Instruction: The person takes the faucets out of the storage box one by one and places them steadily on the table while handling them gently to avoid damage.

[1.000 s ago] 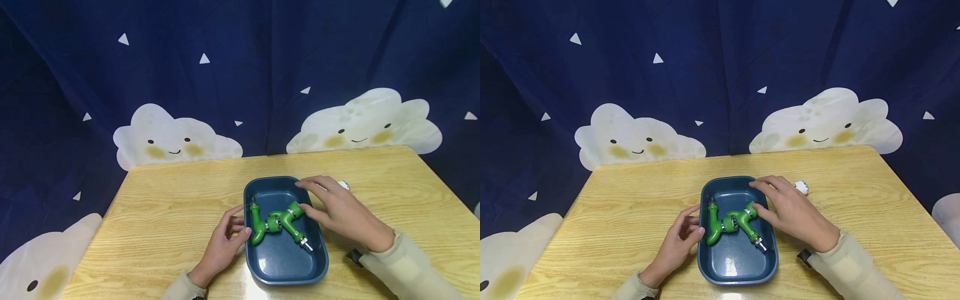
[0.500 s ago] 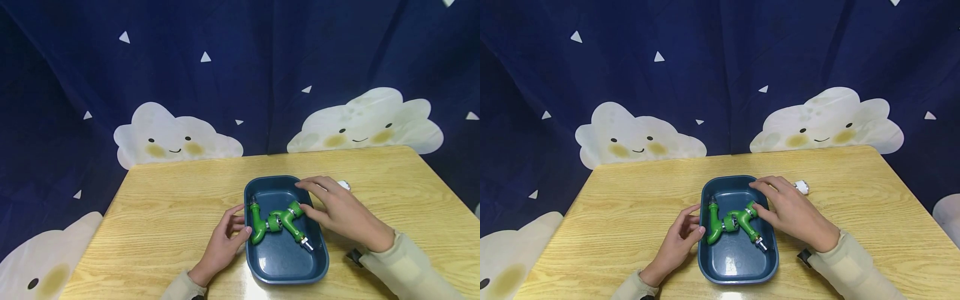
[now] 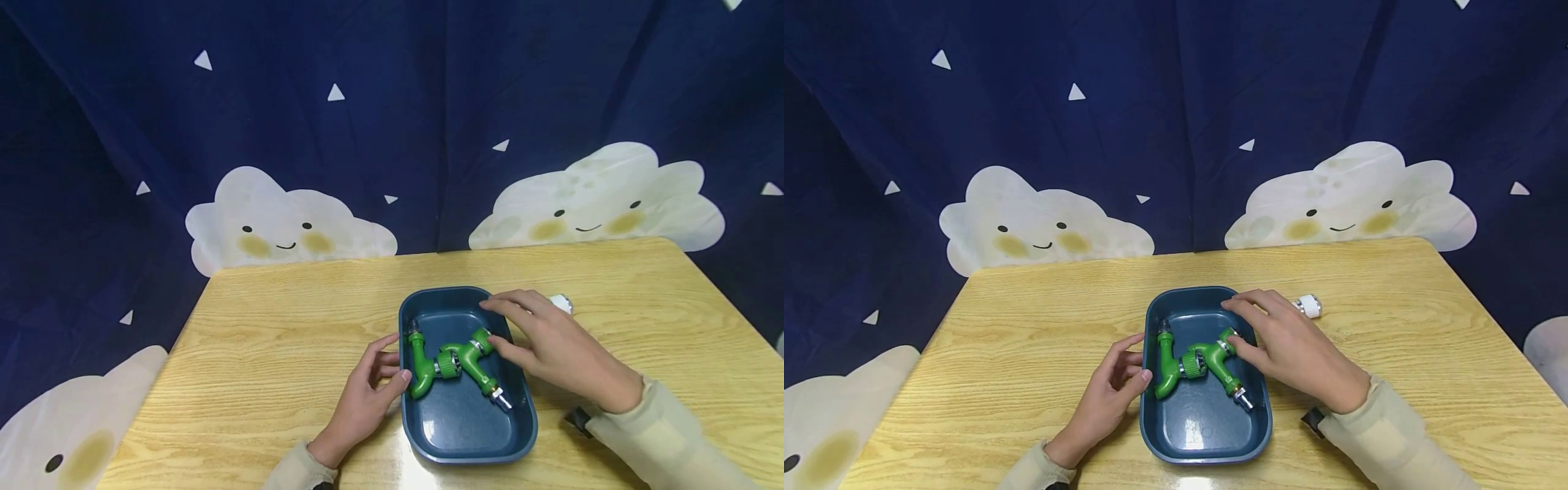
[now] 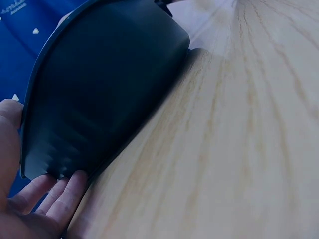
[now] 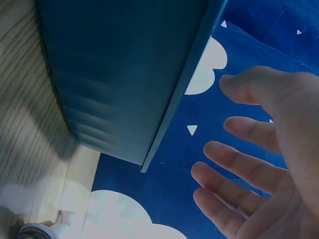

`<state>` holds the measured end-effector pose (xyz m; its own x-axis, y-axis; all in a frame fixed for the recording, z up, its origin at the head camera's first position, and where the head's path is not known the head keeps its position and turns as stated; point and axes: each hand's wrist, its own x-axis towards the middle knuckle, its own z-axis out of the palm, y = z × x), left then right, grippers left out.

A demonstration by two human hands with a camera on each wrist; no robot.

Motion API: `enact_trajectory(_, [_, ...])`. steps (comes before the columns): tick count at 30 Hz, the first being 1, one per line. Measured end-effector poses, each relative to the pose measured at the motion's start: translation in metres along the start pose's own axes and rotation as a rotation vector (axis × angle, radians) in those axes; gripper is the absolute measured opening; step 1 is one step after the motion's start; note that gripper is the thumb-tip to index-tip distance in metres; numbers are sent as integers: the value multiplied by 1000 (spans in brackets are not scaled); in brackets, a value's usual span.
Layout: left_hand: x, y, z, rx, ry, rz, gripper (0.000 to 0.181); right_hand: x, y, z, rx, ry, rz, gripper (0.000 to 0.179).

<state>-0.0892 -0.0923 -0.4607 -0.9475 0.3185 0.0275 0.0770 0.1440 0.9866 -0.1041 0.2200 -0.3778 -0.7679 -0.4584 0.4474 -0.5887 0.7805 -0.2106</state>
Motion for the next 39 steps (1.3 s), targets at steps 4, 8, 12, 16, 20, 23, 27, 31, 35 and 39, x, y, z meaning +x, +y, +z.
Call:
enact_trajectory(4, [0,1,0,-1,4,-6,60,0,0,1,-5,-5,-5,50])
enact_trajectory(8, [0,1,1,-2,7,-11,60,0,0,1,-8,-12,0,50])
enact_trajectory(12, [0,1,0,-3,6,-7,60,0,-1,1,-5,-17,-5,50])
enact_trajectory(16, [0,1,0,-2,5,-2,60,0,-3,1,-5,-29,-9,49])
enact_trajectory(20, [0,2,0,0,9,-6,60,0,-5,0,-3,-48,1,49])
enact_trajectory(23, [0,3,0,2,11,-8,60,1,-6,0,0,-61,13,49])
enact_trajectory(27, [-1,4,0,-1,8,-11,60,1,-7,0,7,-84,31,48])
enact_trajectory(31, [-1,4,1,-6,5,-13,60,0,-8,2,6,-84,19,48])
enact_trajectory(35, [0,3,1,-2,5,-14,61,0,-8,4,3,-70,-10,50])
enact_trajectory(39, [0,2,1,1,4,-15,61,-1,-8,6,9,-69,-20,51])
